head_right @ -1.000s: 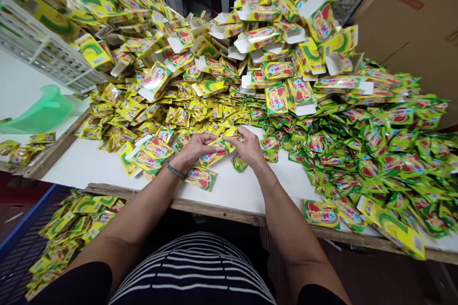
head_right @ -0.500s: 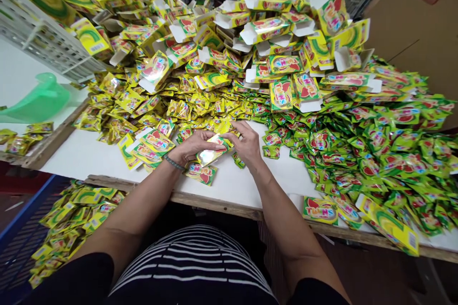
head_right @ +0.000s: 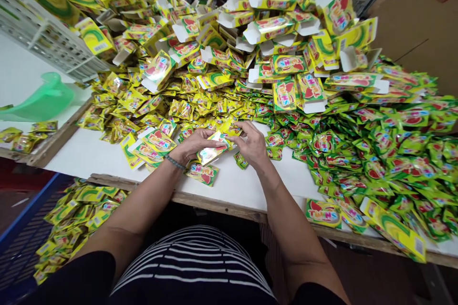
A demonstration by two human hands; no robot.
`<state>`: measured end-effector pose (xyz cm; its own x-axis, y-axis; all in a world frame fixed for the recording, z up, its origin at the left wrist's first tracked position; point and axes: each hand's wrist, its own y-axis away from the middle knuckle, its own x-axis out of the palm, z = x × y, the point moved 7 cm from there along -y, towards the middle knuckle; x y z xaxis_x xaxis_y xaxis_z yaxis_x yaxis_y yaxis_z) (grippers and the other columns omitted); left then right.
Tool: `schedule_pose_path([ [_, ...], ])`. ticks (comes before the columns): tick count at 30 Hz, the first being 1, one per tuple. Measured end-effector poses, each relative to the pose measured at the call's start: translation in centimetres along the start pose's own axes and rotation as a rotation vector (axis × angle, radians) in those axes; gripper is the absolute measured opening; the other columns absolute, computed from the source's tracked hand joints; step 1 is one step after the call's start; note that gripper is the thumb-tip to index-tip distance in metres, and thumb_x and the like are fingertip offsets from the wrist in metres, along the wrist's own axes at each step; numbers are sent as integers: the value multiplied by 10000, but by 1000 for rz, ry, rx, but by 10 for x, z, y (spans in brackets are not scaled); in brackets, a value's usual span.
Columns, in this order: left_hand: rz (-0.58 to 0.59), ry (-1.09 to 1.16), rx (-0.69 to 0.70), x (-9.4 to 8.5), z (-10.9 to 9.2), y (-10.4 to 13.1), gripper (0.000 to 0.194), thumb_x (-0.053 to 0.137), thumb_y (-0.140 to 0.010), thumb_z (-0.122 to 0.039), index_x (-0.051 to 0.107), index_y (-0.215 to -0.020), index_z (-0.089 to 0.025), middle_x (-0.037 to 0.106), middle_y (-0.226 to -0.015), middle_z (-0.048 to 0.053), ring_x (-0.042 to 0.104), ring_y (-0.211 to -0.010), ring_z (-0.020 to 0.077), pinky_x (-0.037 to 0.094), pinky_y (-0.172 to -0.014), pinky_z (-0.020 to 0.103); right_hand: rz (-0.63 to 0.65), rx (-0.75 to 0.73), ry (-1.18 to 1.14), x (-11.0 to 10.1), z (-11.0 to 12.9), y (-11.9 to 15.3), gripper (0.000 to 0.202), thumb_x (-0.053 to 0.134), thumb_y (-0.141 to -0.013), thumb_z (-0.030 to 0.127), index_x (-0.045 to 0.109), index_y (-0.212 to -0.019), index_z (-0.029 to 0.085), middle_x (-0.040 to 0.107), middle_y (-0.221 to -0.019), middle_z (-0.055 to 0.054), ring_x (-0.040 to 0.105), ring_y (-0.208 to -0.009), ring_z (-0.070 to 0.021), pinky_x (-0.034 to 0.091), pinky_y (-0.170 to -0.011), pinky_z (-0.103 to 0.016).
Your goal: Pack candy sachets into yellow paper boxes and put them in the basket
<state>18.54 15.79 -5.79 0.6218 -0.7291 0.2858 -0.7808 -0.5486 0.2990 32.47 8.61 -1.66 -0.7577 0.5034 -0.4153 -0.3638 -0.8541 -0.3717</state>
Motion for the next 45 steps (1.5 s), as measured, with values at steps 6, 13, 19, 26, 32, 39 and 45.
schedule_pose_path([
  [6, -80, -111, 63, 2, -2, 2, 415, 887, -481, -388, 733, -750, -113, 699, -715, 18, 596, -637, 116, 451, -640, 244, 48, 217, -118, 6, -23, 5, 373, 774, -633, 487, 686, -865, 208, 636, -715, 7, 505, -568, -136, 443, -558, -290],
  [13, -90, -117, 94, 3, -9, 4, 407, 887, -471, -410, 705, -688, -118, 668, -659, 6, 575, -614, 105, 451, -617, 235, -57, 383, -277, 8, -31, 7, 401, 844, -552, 451, 682, -799, 180, 455, -479, 77, 390, -467, -105, 348, -476, -266],
  [19, -143, -84, 128, 2, -6, 2, 463, 882, -484, -428, 728, -783, -109, 712, -727, 31, 593, -621, 109, 453, -622, 237, -179, 246, -226, -4, -30, 3, 329, 818, -587, 462, 714, -734, 186, 622, -837, -27, 522, -668, -138, 423, -588, -299],
  [26, -60, 46, 128, 7, -3, 1, 449, 884, -514, -373, 705, -825, -104, 717, -773, 32, 627, -672, 112, 490, -689, 245, -147, 185, -108, 2, -31, 3, 296, 749, -679, 503, 703, -678, 211, 632, -923, -53, 561, -941, -224, 450, -829, -394],
  [32, -89, 7, 164, 3, -3, 1, 449, 880, -518, -337, 710, -867, -110, 707, -806, 22, 604, -673, 99, 473, -681, 238, 38, 93, 52, 14, -9, 5, 298, 572, -850, 465, 724, -703, 255, 616, -1198, -59, 436, -1200, -275, 322, -1064, -468],
  [39, -59, -17, 136, 5, -4, 2, 389, 877, -517, -326, 706, -787, -104, 689, -759, 13, 578, -649, 89, 447, -649, 224, 56, 92, 66, 8, -13, 0, 256, 624, -820, 455, 704, -695, 247, 640, -1215, -54, 472, -1205, -273, 310, -1069, -487],
  [45, 7, -29, 90, 9, -5, 6, 408, 897, -473, -299, 710, -778, -101, 680, -705, 4, 554, -602, 75, 416, -596, 203, 45, 42, 57, 4, -13, -2, 235, 710, -742, 463, 700, -653, 246, 653, -1207, -57, 481, -1199, -286, 327, -1051, -501],
])
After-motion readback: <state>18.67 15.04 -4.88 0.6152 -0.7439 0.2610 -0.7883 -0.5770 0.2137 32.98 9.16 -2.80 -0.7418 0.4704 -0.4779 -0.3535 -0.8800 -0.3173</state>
